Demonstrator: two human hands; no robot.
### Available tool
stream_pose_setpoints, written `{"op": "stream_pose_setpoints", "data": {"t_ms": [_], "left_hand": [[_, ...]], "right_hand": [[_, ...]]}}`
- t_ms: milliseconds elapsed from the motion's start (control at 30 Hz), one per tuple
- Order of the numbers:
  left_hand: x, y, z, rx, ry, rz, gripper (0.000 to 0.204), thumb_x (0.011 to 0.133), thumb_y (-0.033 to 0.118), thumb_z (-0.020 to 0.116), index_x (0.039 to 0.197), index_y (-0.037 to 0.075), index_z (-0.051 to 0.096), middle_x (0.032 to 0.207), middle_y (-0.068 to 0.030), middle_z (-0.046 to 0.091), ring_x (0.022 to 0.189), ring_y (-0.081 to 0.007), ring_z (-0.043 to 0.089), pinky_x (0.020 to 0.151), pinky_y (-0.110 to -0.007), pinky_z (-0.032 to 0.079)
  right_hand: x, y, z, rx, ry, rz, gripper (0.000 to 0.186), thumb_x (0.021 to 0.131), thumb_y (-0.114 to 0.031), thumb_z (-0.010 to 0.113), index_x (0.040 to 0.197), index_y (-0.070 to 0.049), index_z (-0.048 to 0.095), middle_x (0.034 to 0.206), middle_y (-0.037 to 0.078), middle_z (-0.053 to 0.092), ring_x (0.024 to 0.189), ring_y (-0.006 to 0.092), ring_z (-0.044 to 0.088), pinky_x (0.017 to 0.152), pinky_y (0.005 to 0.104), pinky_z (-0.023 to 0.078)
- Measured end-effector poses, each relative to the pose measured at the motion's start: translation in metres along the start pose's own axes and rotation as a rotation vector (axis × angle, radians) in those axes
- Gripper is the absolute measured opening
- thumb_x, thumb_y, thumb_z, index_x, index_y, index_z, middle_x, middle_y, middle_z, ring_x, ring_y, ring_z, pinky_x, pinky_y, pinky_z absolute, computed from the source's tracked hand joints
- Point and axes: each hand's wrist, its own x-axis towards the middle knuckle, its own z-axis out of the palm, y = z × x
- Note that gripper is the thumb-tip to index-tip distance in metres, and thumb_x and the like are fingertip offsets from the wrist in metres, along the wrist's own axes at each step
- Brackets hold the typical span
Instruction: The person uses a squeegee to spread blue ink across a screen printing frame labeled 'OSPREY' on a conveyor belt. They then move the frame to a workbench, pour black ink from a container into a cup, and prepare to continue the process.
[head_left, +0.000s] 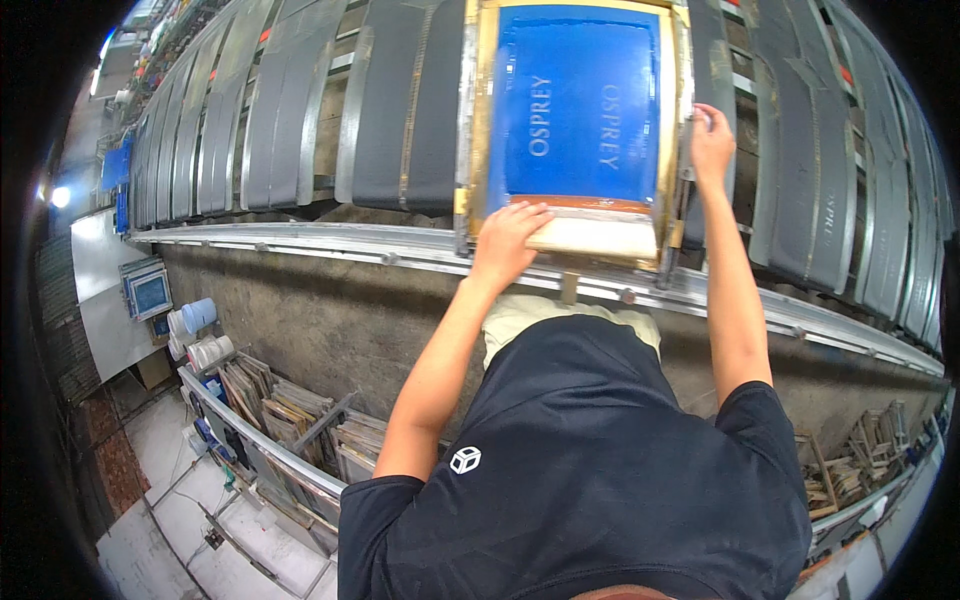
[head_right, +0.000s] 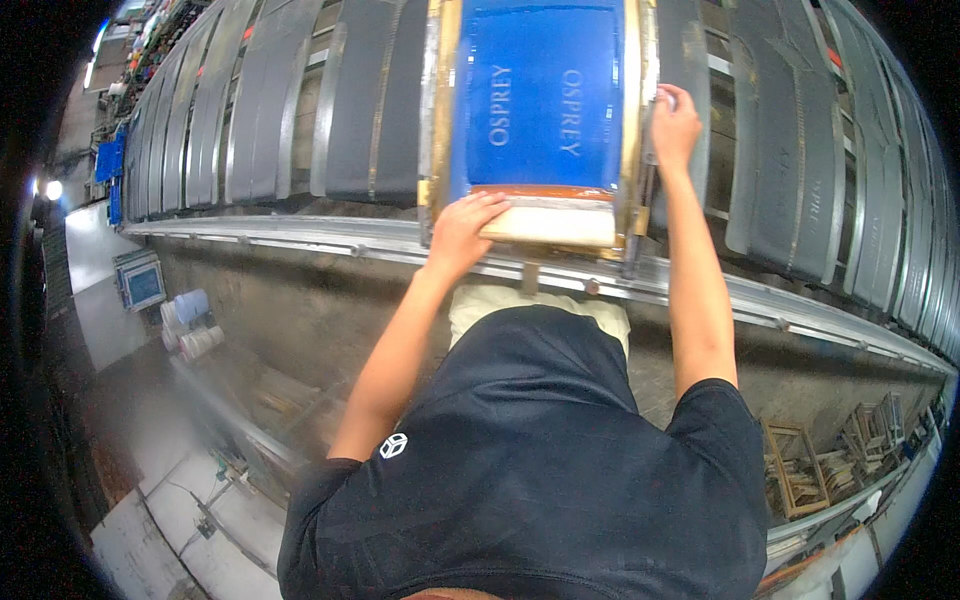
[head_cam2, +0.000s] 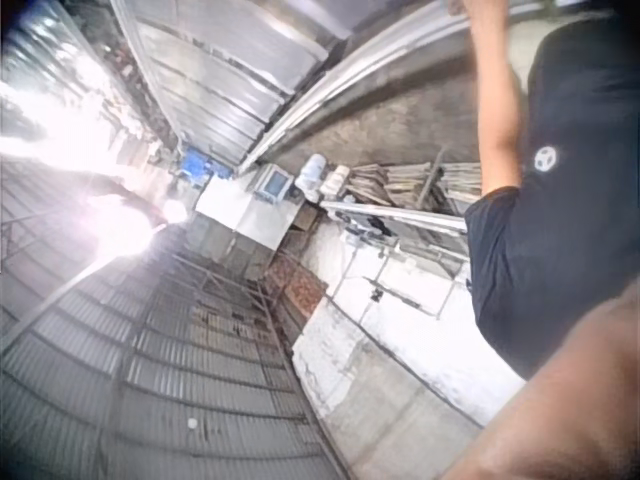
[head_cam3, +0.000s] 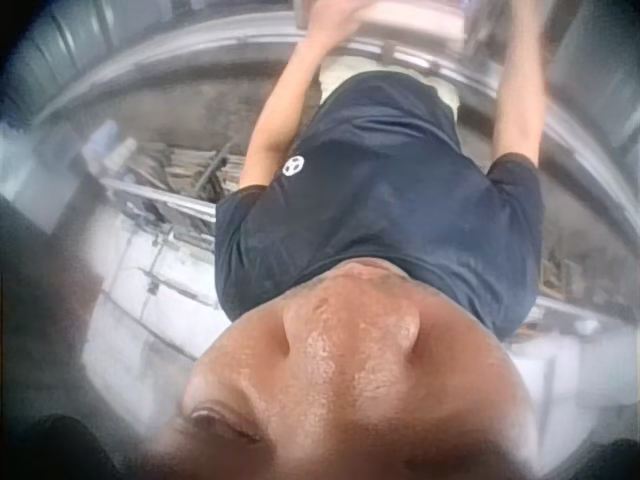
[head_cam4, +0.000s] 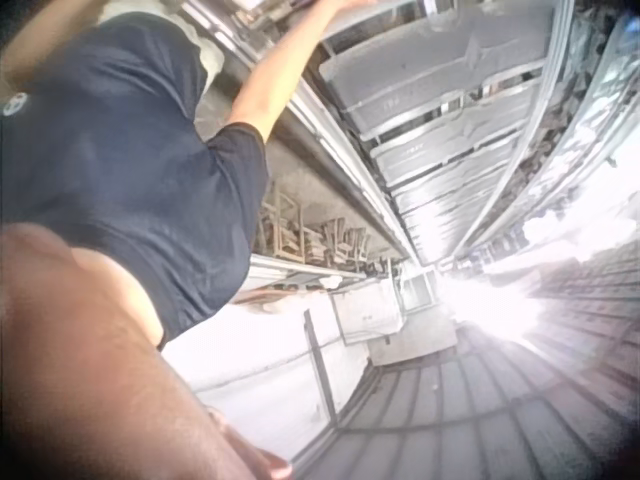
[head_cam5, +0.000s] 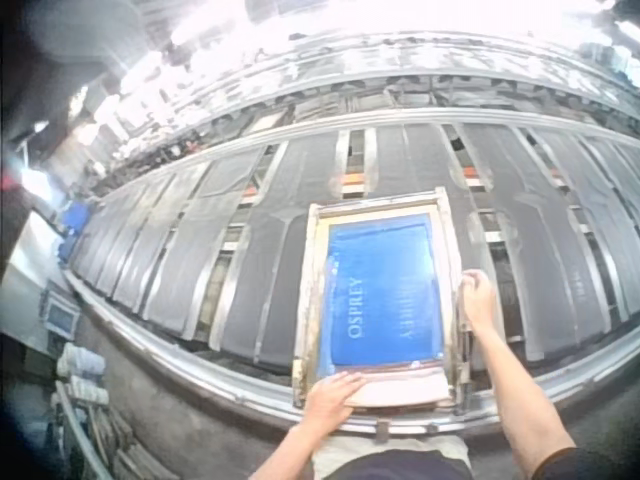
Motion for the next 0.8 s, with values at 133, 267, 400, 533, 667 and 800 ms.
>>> {"op": "stream_pose_setpoints", "data": {"t_ms": [133, 267, 400, 533, 667, 800], "left_hand": [[-0.026, -0.098, -0.079, 0.047, -0.038, -0.015, 0.059, 0.065, -0.003, 0.067, 0.121, 0.014, 0.069, 0.130, -0.0037, 0.067, 0.125, -0.0272, 0.058, 0.106, -0.041, 0.045], [-0.052, -0.184, -0.150, 0.115, -0.175, -0.073, 0.063, 0.062, -0.001, 0.068, 0.123, 0.013, 0.069, 0.130, -0.0046, 0.067, 0.124, -0.0286, 0.059, 0.105, -0.040, 0.046], [-0.057, -0.236, -0.153, 0.064, -0.197, 0.036, 0.060, 0.068, -0.005, 0.065, 0.125, 0.013, 0.067, 0.135, -0.0045, 0.063, 0.128, -0.0288, 0.056, 0.108, -0.043, 0.042], [-0.068, -0.257, -0.154, 0.082, -0.216, 0.014, 0.060, 0.071, -0.007, 0.061, 0.128, 0.012, 0.065, 0.138, -0.0056, 0.061, 0.133, -0.0296, 0.052, 0.112, -0.046, 0.038], [-0.076, -0.263, -0.164, 0.059, -0.218, 0.005, 0.063, 0.072, -0.009, 0.060, 0.131, 0.012, 0.064, 0.141, -0.0072, 0.059, 0.135, -0.0314, 0.050, 0.114, -0.048, 0.036], [-0.088, -0.265, -0.167, 0.056, -0.181, -0.016, 0.063, 0.072, -0.009, 0.059, 0.131, 0.012, 0.064, 0.141, -0.0082, 0.059, 0.135, -0.0320, 0.050, 0.114, -0.049, 0.036]], "right_hand": [[-0.065, -0.085, 0.094, 0.081, -0.100, 0.117, 0.022, 0.096, -0.024, 0.060, 0.106, -0.008, 0.071, 0.092, 0.017, 0.072, 0.088, 0.0304, 0.071, 0.079, 0.0407, 0.053], [-0.118, -0.146, 0.178, 0.202, -0.119, 0.085, 0.026, 0.098, -0.024, 0.055, 0.109, -0.003, 0.066, 0.095, 0.023, 0.070, 0.092, 0.0404, 0.069, 0.079, 0.0463, 0.053], [-0.132, -0.153, 0.215, 0.212, -0.032, 0.199, 0.016, 0.096, -0.017, 0.060, 0.105, -0.006, 0.066, 0.076, 0.022, 0.066, 0.074, 0.0406, 0.068, 0.064, 0.0467, 0.050], [-0.146, -0.162, 0.238, 0.181, -0.036, 0.146, 0.015, 0.096, -0.016, 0.060, 0.106, -0.005, 0.065, 0.062, 0.015, 0.059, 0.056, 0.0270, 0.060, 0.055, 0.0407, 0.044], [-0.150, -0.171, 0.245, 0.115, -0.034, 0.207, 0.016, 0.096, -0.017, 0.059, 0.107, -0.007, 0.065, 0.065, 0.016, 0.062, 0.059, 0.0306, 0.062, 0.060, 0.0423, 0.046], [-0.145, -0.168, 0.249, 0.058, -0.033, 0.194, 0.017, 0.097, -0.020, 0.058, 0.107, -0.009, 0.066, 0.070, 0.017, 0.065, 0.067, 0.0364, 0.065, 0.064, 0.0470, 0.048]]}}
